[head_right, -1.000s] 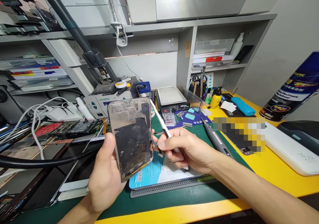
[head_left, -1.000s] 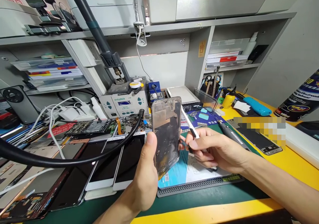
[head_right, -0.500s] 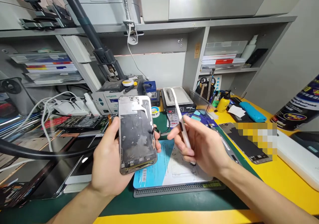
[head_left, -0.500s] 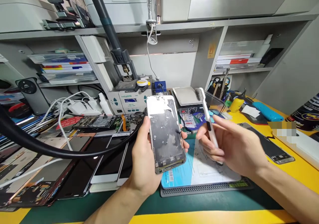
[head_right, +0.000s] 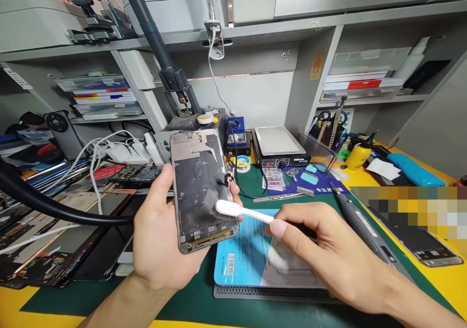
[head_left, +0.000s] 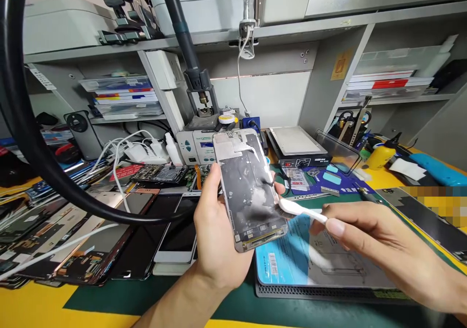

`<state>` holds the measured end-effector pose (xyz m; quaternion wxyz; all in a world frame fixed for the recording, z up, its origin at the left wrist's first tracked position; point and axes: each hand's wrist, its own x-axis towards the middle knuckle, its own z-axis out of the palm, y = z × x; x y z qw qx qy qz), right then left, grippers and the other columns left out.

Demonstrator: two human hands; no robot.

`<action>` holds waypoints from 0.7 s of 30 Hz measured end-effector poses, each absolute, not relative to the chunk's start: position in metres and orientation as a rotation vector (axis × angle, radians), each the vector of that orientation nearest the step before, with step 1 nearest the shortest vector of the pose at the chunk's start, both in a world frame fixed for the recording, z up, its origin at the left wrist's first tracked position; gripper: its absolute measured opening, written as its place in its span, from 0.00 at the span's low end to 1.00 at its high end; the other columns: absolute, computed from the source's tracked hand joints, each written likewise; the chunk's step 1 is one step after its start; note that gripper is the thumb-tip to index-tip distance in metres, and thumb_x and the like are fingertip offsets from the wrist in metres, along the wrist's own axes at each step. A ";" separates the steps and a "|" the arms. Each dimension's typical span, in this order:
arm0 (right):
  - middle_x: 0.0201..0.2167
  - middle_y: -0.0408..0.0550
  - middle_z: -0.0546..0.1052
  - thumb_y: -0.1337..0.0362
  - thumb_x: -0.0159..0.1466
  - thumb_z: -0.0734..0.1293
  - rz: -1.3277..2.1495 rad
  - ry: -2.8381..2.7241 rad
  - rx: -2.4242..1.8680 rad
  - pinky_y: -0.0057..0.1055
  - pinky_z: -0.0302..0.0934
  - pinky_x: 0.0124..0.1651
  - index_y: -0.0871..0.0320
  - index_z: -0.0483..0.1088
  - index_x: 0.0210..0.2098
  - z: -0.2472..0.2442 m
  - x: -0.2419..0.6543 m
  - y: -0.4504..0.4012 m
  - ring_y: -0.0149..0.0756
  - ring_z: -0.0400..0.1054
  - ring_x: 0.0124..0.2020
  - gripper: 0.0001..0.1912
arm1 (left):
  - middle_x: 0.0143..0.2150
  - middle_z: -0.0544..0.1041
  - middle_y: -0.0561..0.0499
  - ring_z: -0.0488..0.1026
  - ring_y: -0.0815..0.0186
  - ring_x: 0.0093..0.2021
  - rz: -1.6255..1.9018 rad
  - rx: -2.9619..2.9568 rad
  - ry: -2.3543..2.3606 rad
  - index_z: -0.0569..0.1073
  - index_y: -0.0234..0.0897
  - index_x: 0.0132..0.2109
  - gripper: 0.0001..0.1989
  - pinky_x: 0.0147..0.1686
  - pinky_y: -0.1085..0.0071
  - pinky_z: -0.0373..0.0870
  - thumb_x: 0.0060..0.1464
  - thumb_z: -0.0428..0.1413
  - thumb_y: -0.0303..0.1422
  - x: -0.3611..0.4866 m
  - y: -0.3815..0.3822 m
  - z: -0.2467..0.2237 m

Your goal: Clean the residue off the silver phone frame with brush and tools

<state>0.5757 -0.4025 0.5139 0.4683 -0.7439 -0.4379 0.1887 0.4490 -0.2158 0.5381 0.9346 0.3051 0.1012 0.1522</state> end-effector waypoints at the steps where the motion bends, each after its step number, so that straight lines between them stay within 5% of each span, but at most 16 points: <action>1: 0.21 0.46 0.67 0.45 0.65 0.67 0.460 -1.072 -1.824 0.33 0.50 0.24 0.54 0.78 0.28 0.512 0.576 -0.403 0.35 0.54 0.23 0.21 | 0.37 0.82 0.42 0.79 0.57 0.37 0.319 0.626 0.209 0.81 0.37 0.45 0.32 0.37 0.65 0.76 0.63 0.44 0.57 0.448 -0.215 0.538; 15: 0.27 0.50 0.77 0.42 0.61 0.71 0.404 -0.947 -1.881 0.35 0.60 0.29 0.52 0.79 0.27 0.510 0.573 -0.399 0.46 0.67 0.32 0.20 | 0.39 0.82 0.39 0.80 0.55 0.37 0.351 0.657 0.259 0.81 0.34 0.46 0.34 0.41 0.63 0.78 0.61 0.45 0.58 0.449 -0.216 0.540; 21: 0.20 0.43 0.65 0.45 0.68 0.64 0.427 -1.012 -1.796 0.31 0.50 0.25 0.57 0.75 0.28 0.513 0.578 -0.396 0.32 0.56 0.22 0.23 | 0.39 0.83 0.39 0.81 0.52 0.38 0.436 0.722 0.468 0.78 0.34 0.53 0.29 0.37 0.61 0.79 0.64 0.46 0.52 0.452 -0.212 0.541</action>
